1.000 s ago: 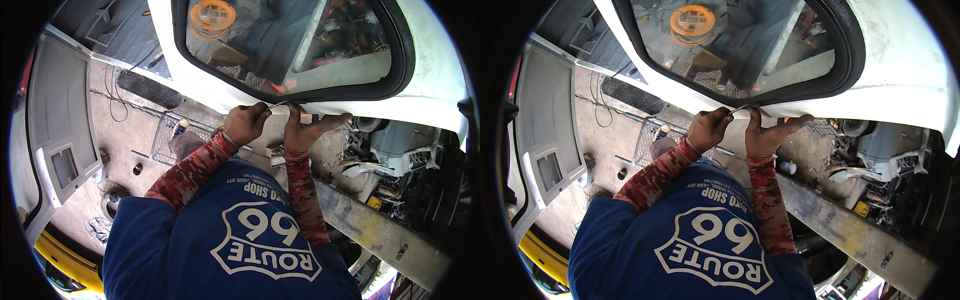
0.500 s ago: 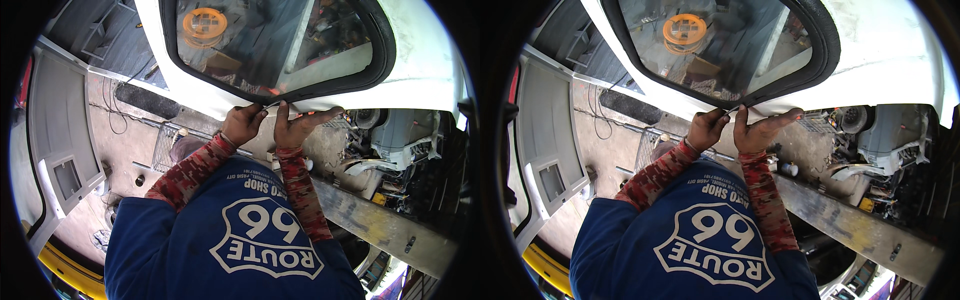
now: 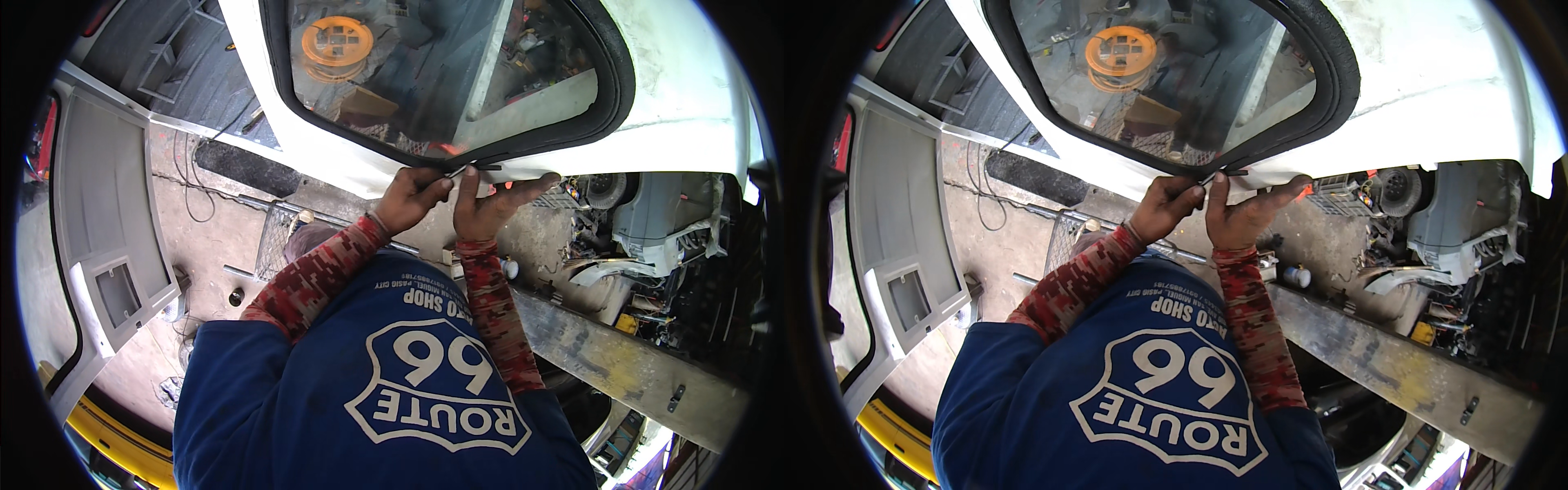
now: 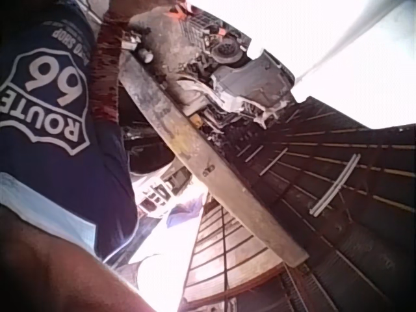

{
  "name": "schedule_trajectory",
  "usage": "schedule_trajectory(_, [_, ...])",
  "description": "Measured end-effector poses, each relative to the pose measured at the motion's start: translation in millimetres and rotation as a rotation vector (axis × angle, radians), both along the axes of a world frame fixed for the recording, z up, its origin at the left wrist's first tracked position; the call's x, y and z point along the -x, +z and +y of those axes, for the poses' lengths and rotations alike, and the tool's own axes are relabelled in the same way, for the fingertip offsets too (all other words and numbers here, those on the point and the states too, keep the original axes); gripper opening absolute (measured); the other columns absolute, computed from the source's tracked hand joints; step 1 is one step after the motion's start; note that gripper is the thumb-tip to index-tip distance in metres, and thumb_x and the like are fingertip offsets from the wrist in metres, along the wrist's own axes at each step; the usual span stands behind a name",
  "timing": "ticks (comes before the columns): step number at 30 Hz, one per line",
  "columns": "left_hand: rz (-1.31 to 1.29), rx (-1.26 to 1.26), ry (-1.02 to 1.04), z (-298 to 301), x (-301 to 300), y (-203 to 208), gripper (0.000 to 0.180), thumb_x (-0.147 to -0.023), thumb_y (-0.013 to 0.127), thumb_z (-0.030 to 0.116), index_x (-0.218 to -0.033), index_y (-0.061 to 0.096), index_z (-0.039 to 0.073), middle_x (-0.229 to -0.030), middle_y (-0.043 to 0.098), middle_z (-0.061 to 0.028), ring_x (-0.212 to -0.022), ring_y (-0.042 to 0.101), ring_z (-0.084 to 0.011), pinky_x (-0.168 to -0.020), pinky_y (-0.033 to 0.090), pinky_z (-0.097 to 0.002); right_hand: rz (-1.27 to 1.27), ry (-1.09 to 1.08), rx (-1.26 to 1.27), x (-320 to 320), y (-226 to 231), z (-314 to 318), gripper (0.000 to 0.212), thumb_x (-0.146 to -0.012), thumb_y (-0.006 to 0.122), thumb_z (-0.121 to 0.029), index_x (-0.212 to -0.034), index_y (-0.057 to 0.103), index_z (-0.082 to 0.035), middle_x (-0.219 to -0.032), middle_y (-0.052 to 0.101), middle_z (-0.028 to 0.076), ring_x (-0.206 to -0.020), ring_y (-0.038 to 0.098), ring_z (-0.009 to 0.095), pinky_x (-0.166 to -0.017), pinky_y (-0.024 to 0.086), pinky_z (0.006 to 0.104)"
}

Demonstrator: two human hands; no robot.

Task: The person uses a flathead screwdriver to press a black rubber seal into the frame of a white car door window. They work along the edges of the window, ensuring the seal is properly seated.

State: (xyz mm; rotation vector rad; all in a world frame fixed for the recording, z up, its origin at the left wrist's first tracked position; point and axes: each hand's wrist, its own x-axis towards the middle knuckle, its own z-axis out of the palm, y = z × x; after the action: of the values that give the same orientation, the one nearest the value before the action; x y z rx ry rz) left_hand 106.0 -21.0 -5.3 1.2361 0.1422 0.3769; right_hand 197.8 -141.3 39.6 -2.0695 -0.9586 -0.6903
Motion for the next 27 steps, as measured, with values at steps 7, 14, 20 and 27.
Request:
schedule_trajectory(7, [0.187,-0.139,0.048,-5,1,5,0.034,-0.102,0.065,0.030,-0.090,0.071,-0.002,-0.074,0.069,-0.0085,-0.073,0.061,-0.0118,-0.071,0.051,-0.0335,0.215,-0.280,0.061,4,-4,-10,0.130,-0.083,0.085,-0.043,-0.157,-0.006,0.012,-0.162,0.008,0.038,-0.151,0.018,0.048,-0.122,0.022,0.0537])
schedule_trajectory(14, [0.300,-0.773,0.240,14,34,51,0.033,-0.099,0.062,0.037,-0.100,0.072,0.005,-0.073,0.069,-0.0200,-0.071,0.069,-0.0403,-0.067,0.056,-0.0492,0.413,0.038,-0.320,-4,6,-4,0.118,-0.075,0.087,-0.014,-0.161,0.008,0.002,-0.161,0.024,0.024,-0.144,0.034,0.035,-0.118,0.031,0.0491])
schedule_trajectory(20, [0.326,-0.619,0.187,12,47,76,0.033,-0.100,0.059,0.037,-0.100,0.072,0.006,-0.081,0.071,-0.0203,-0.078,0.070,-0.0412,-0.071,0.055,-0.0506,0.290,0.027,-0.252,-6,0,-4,0.111,-0.083,0.081,-0.022,-0.160,0.006,0.003,-0.160,0.024,0.025,-0.142,0.036,0.035,-0.117,0.034,0.0469])
schedule_trajectory(27, [0.390,-0.840,0.221,19,59,97,0.031,-0.098,0.062,0.038,-0.105,0.073,0.010,-0.079,0.073,-0.0176,-0.073,0.071,-0.0389,-0.067,0.057,-0.0490,0.363,0.083,-0.282,-10,-12,-6,0.120,-0.087,0.081,-0.035,-0.160,-0.005,0.005,-0.165,0.009,0.029,-0.153,0.019,0.040,-0.123,0.019,0.0511])
